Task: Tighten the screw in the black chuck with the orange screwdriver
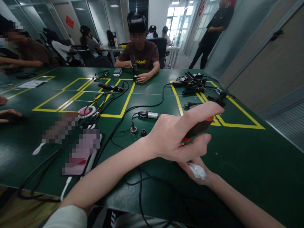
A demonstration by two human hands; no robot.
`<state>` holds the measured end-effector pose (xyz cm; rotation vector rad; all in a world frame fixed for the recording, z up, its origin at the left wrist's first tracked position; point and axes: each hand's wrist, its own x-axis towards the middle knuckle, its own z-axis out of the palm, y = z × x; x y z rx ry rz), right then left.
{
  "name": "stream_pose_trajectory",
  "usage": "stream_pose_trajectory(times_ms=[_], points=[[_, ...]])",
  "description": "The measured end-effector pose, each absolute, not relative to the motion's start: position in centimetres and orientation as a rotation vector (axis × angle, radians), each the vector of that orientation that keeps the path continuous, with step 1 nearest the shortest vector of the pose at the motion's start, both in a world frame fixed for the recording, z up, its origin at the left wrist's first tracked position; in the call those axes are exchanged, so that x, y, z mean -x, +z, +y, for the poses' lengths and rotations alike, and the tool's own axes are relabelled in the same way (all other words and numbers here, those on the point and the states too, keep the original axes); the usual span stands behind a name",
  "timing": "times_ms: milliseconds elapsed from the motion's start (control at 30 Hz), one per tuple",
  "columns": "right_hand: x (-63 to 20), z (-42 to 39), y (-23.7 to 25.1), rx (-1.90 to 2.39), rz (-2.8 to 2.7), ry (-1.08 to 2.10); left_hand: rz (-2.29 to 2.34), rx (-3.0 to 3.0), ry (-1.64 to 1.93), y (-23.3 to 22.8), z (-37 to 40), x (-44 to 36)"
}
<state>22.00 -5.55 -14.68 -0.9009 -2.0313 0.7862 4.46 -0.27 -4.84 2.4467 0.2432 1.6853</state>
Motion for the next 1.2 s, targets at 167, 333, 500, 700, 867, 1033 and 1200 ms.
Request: stream_pose_trajectory(times_ms=[167, 333, 500, 700, 867, 1033, 1200], points=[[-22.1, -5.4, -14.6, 0.915, -2.033, 0.755, 0.439, -2.427, 1.801, -5.2, 0.0, -4.8], [-22.4, -5.3, -14.8, 0.863, -2.081, 0.745, 0.515, -2.402, 1.829, -5.2, 0.6, -4.7], [-22.7, -5.2, -14.8, 0.883, -2.098, 0.798, 0.521, -2.473, 1.8, -4.8, 0.5, -4.4], [-22.5, -5.2, -14.8, 0.854, -2.093, 0.785, 0.521, -2.483, 1.805, -4.8, 0.6, -4.4], [-22.2, -5.3, -14.7, 0.864, -2.065, 0.762, 0.32, -2.523, 1.624, -4.1, 0.7, -3.5], [-22.3, -5.3, -15.1, 0.853, -2.05, 0.801, 0.364, -2.642, 1.632, -3.4, 0.7, -3.1], [-22.3, -5.3, -15.0, 0.84, -2.052, 0.824, 0.494, -2.767, 1.689, -3.4, 0.5, -3.3]])
